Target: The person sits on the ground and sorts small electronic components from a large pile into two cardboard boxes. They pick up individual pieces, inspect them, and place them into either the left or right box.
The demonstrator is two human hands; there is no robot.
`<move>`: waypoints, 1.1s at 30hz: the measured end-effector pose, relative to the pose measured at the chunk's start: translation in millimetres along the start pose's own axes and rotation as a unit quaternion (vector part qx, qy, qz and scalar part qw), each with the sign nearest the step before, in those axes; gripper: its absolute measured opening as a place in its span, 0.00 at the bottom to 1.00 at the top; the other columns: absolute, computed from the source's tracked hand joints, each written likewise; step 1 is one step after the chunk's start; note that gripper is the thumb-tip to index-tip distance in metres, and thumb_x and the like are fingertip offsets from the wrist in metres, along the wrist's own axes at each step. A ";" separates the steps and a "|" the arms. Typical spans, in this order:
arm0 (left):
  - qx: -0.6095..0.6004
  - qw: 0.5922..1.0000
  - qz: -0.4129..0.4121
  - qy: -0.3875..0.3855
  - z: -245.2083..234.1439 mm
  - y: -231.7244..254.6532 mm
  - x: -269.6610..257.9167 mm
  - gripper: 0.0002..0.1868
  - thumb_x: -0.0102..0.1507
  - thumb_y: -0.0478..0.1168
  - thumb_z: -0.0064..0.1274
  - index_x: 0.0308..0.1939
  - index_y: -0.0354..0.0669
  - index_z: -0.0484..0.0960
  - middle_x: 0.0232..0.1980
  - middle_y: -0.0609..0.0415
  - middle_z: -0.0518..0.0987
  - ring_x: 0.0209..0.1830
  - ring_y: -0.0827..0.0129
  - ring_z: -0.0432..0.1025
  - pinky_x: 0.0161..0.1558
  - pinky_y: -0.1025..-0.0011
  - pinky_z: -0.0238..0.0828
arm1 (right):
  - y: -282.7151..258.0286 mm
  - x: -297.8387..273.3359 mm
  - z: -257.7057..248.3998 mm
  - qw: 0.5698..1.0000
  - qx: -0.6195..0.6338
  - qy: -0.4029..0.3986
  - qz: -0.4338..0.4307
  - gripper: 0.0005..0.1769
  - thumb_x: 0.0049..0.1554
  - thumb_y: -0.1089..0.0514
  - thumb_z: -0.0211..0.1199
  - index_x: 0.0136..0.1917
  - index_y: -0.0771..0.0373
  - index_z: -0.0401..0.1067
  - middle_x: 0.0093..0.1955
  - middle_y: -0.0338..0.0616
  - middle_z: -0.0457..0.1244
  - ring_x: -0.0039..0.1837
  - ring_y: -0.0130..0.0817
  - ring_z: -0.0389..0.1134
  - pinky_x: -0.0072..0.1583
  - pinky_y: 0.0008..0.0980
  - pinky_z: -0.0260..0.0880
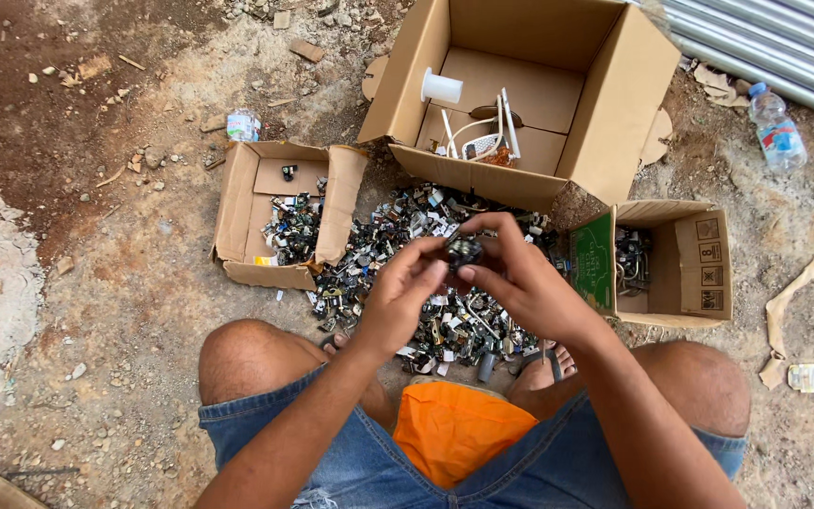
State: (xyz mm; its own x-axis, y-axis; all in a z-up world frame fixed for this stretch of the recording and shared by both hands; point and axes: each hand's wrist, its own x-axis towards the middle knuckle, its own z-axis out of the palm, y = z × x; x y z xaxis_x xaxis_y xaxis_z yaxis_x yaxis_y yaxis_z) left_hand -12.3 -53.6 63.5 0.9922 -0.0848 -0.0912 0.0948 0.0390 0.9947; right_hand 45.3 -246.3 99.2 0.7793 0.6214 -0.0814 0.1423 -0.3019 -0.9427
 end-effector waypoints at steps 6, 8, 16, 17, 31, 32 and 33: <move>-0.037 0.986 0.162 -0.010 21.7 -15.9 17.9 0.11 0.68 0.35 0.53 0.54 0.36 0.78 0.50 0.51 0.72 0.46 0.68 0.69 0.48 0.68 0.71 | 47.5 -13.0 -7.9 0.993 0.116 0.021 -0.024 0.28 0.62 0.68 0.56 0.72 0.62 0.49 0.42 0.47 0.65 0.48 0.38 0.75 0.55 0.42 0.76; -0.042 0.985 0.168 -0.023 16.7 -19.3 19.9 0.11 0.67 0.35 0.55 0.53 0.35 0.78 0.50 0.50 0.72 0.46 0.69 0.69 0.48 0.69 0.71 | 36.9 -13.0 -9.7 0.995 0.092 0.029 -0.028 0.26 0.61 0.67 0.58 0.70 0.62 0.54 0.38 0.47 0.65 0.45 0.38 0.74 0.52 0.42 0.75; -0.018 0.976 0.213 -0.034 11.6 -2.9 23.1 0.11 0.65 0.34 0.58 0.50 0.33 0.79 0.47 0.48 0.72 0.44 0.69 0.68 0.47 0.68 0.72 | 27.7 -14.6 -9.7 0.990 0.080 0.090 -0.077 0.25 0.58 0.66 0.65 0.68 0.62 0.64 0.35 0.41 0.61 0.42 0.38 0.76 0.50 0.41 0.76; -0.040 0.978 0.202 -0.031 10.0 -5.9 23.6 0.11 0.64 0.32 0.58 0.49 0.33 0.79 0.47 0.48 0.72 0.44 0.67 0.69 0.47 0.66 0.74 | 29.5 -13.2 -9.4 0.988 0.074 0.100 -0.092 0.25 0.57 0.66 0.66 0.67 0.63 0.67 0.37 0.42 0.62 0.42 0.39 0.76 0.51 0.42 0.76; -0.102 0.982 0.159 0.010 0.7 -36.7 25.8 0.08 0.61 0.28 0.62 0.42 0.30 0.78 0.39 0.46 0.77 0.35 0.67 0.77 0.40 0.68 0.81 | 10.8 1.8 -2.0 0.981 0.066 0.088 -0.157 0.26 0.53 0.64 0.67 0.65 0.69 0.73 0.43 0.56 0.66 0.42 0.46 0.72 0.45 0.46 0.76; -0.092 0.982 0.163 0.013 -2.6 -40.4 27.7 0.08 0.61 0.28 0.62 0.41 0.30 0.79 0.38 0.45 0.78 0.35 0.68 0.77 0.39 0.68 0.81 | 12.5 3.0 0.0 0.980 0.049 0.097 -0.164 0.26 0.53 0.63 0.69 0.65 0.68 0.73 0.43 0.54 0.66 0.41 0.45 0.72 0.45 0.45 0.76; -0.082 0.982 0.167 0.015 -5.6 -43.8 30.7 0.08 0.61 0.28 0.63 0.41 0.30 0.81 0.38 0.45 0.80 0.34 0.69 0.78 0.38 0.68 0.81 | 14.1 4.6 1.0 0.979 0.032 0.107 -0.172 0.26 0.53 0.62 0.70 0.65 0.66 0.74 0.42 0.53 0.67 0.41 0.44 0.72 0.45 0.43 0.76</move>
State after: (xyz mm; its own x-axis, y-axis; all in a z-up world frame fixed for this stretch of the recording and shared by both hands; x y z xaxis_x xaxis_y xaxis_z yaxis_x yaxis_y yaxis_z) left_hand 14.4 -52.4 16.9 0.9717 -0.0107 0.2359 -0.2279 0.2201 0.9485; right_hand 50.3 -247.0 85.2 0.8027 0.5106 0.3080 0.3863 -0.0518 -0.9209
